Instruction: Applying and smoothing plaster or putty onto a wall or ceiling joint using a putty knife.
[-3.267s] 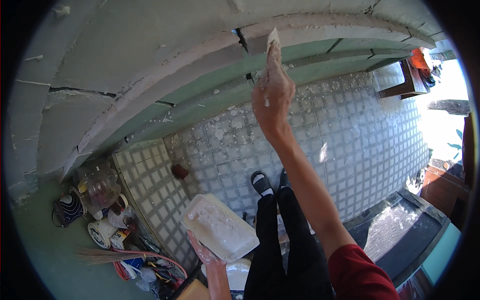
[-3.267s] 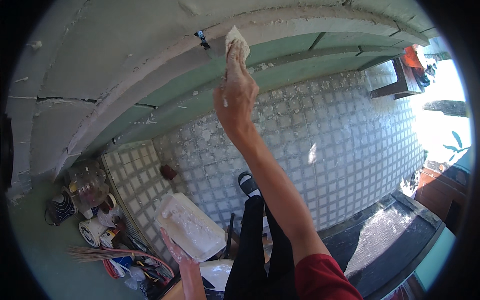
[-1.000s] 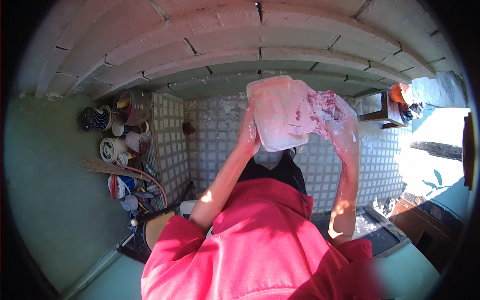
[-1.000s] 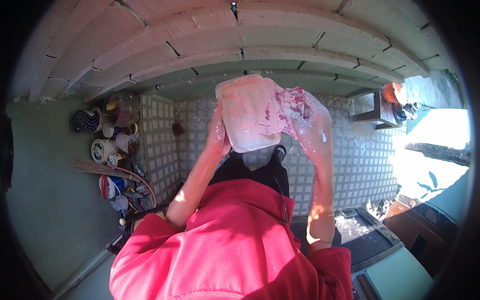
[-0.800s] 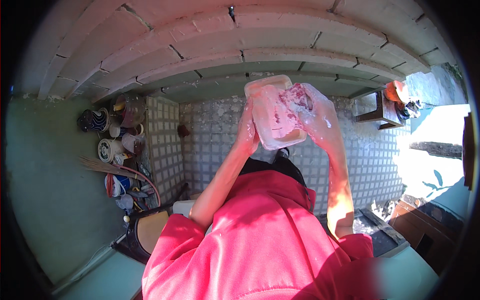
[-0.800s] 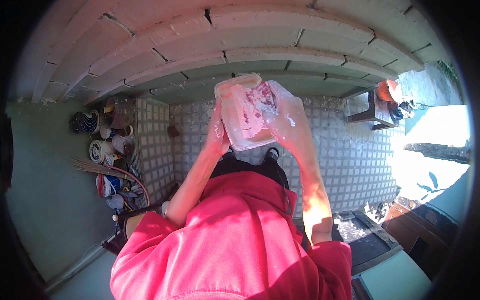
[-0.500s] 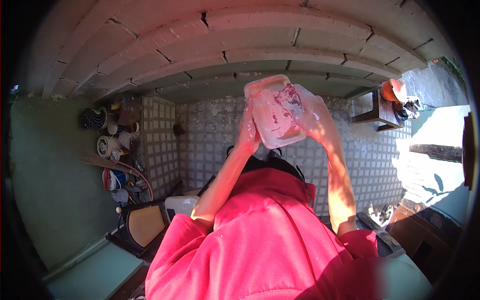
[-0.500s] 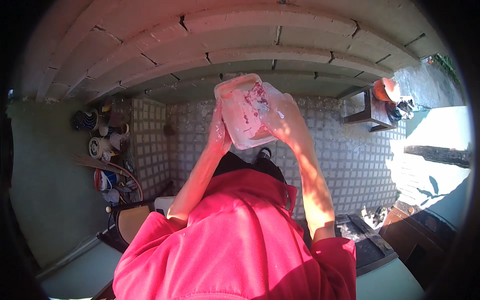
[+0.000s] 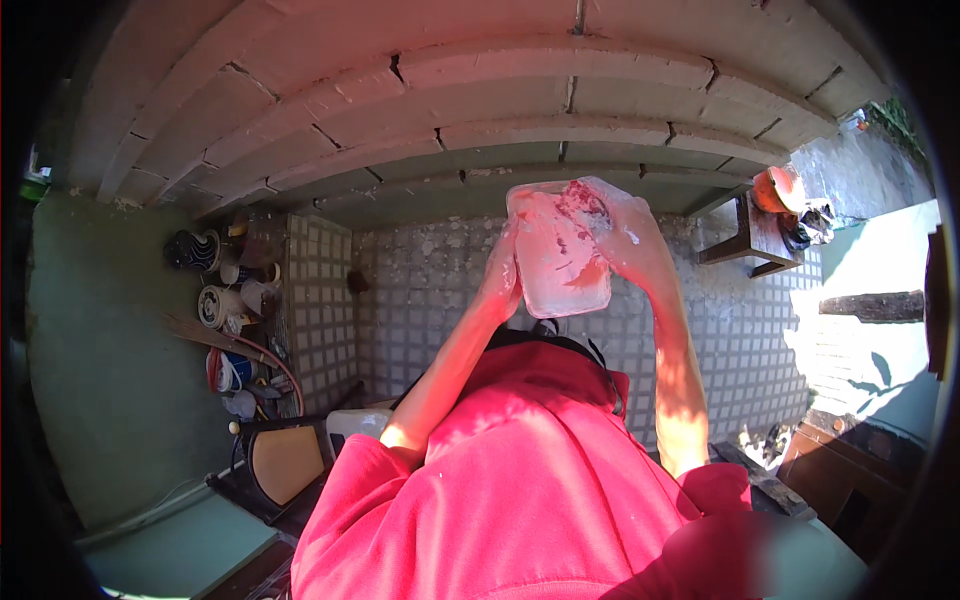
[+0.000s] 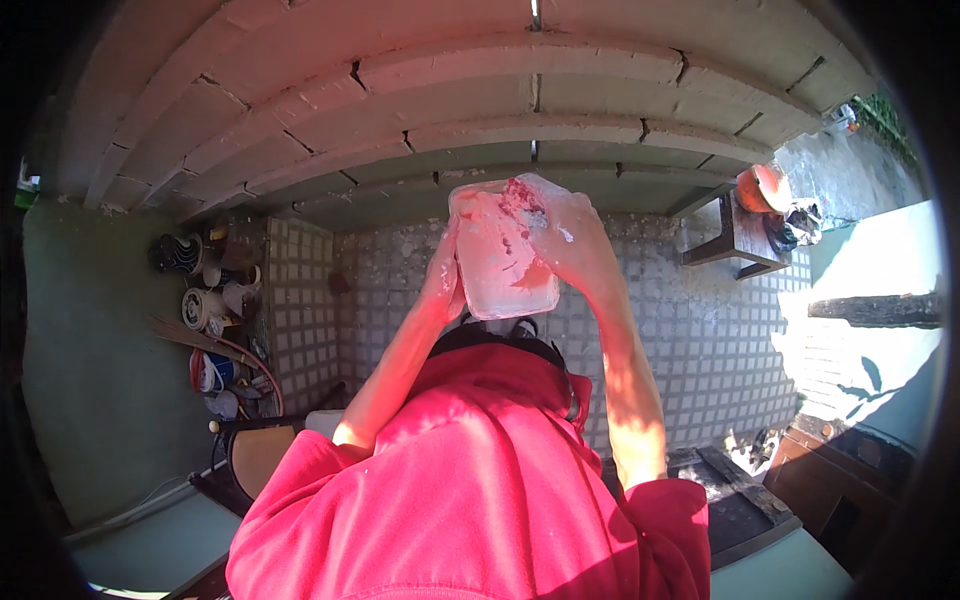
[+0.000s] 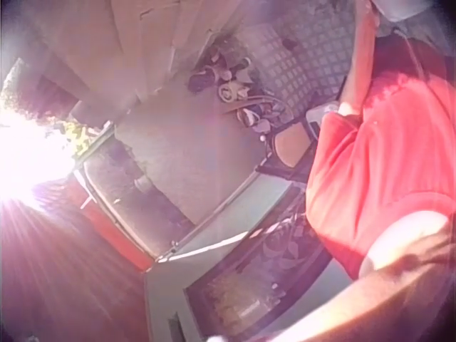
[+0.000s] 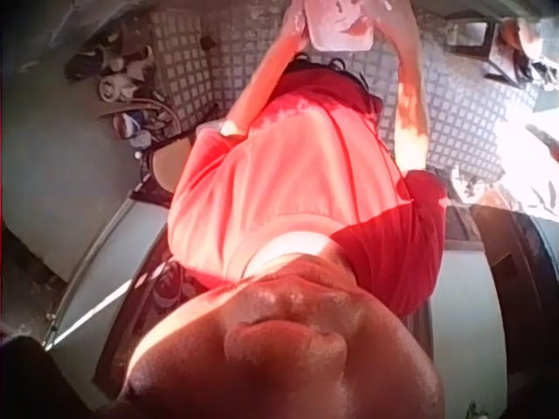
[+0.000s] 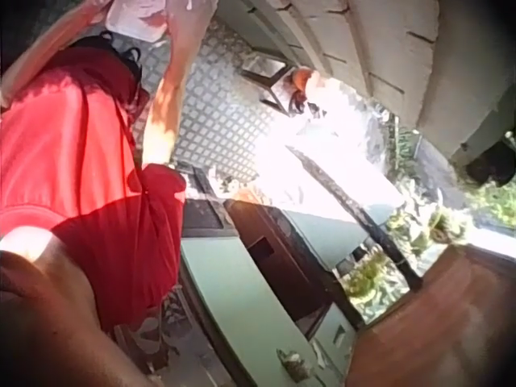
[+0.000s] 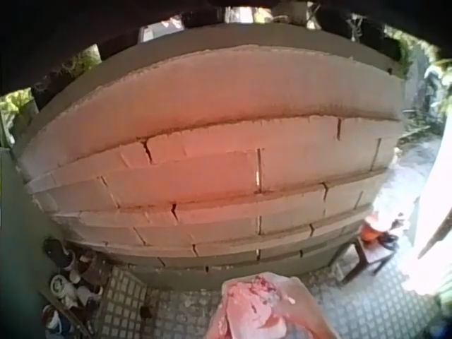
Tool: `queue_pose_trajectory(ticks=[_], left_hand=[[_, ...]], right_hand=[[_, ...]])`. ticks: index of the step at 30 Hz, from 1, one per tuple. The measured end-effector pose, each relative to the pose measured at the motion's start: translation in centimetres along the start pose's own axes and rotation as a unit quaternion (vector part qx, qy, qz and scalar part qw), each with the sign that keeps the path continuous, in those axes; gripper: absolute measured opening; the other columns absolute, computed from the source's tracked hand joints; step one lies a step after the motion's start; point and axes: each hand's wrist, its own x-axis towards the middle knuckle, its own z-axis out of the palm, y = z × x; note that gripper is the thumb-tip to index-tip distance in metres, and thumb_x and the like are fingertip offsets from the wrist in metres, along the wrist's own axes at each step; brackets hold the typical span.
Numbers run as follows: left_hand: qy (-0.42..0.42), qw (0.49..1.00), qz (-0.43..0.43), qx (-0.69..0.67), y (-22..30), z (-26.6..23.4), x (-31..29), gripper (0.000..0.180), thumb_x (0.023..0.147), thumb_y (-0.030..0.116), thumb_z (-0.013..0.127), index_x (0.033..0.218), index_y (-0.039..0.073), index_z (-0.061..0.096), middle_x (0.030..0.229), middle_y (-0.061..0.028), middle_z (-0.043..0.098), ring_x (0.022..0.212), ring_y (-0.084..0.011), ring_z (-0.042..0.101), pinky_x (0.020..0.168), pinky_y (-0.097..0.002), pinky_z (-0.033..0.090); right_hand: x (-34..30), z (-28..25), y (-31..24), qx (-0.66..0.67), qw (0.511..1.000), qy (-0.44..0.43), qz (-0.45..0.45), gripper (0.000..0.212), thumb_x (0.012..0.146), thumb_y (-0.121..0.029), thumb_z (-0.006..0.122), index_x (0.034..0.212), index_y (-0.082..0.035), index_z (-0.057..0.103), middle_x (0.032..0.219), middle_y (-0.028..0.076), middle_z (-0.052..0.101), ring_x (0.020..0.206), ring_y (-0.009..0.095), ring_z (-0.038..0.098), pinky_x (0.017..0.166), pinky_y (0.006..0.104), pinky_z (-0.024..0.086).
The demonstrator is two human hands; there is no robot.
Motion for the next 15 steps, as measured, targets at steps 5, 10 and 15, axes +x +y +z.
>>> queue_pose_trajectory(ticks=[5,10,15], left_hand=[[0.006,1.0,-0.031,-0.003,0.0,0.1,-0.5,0.064,0.094,0.052,0.045,0.137,0.005,0.038,0.132,-0.0109,0.05,0.118,-0.0208,0.051,0.1,-0.0364,0.042],[0.009,0.999,-0.034,-0.009,0.3,-0.4,-0.6,0.061,0.095,0.05,0.044,0.136,0.005,0.04,0.132,-0.0104,0.05,0.118,-0.0202,0.051,0.1,-0.0358,0.042],[0.018,0.999,-0.036,-0.011,-0.4,-2.2,-0.1,0.059,0.096,0.05,0.043,0.135,0.005,0.041,0.131,-0.0097,0.051,0.117,-0.0199,0.052,0.099,-0.0352,0.042]], right_hand=[[-0.4,0.8,1.5,-0.015,0.999,-0.004,-0.046,0.027,0.081,-0.01,0.059,0.105,0.002,0.056,0.089,0.018,0.062,0.076,0.028,0.057,0.076,0.0325,0.047],[-0.5,1.6,2.7,0.097,0.995,-0.028,-0.017,0.029,0.078,-0.012,0.059,0.105,-0.001,0.058,0.091,0.015,0.065,0.076,0.035,0.059,0.073,0.0374,0.049],[-1.2,1.4,2.7,0.311,0.932,-0.086,0.163,0.026,0.082,-0.008,0.063,0.106,0.0,0.059,0.09,0.002,0.063,0.082,0.008,0.057,0.073,0.0252,0.048]])
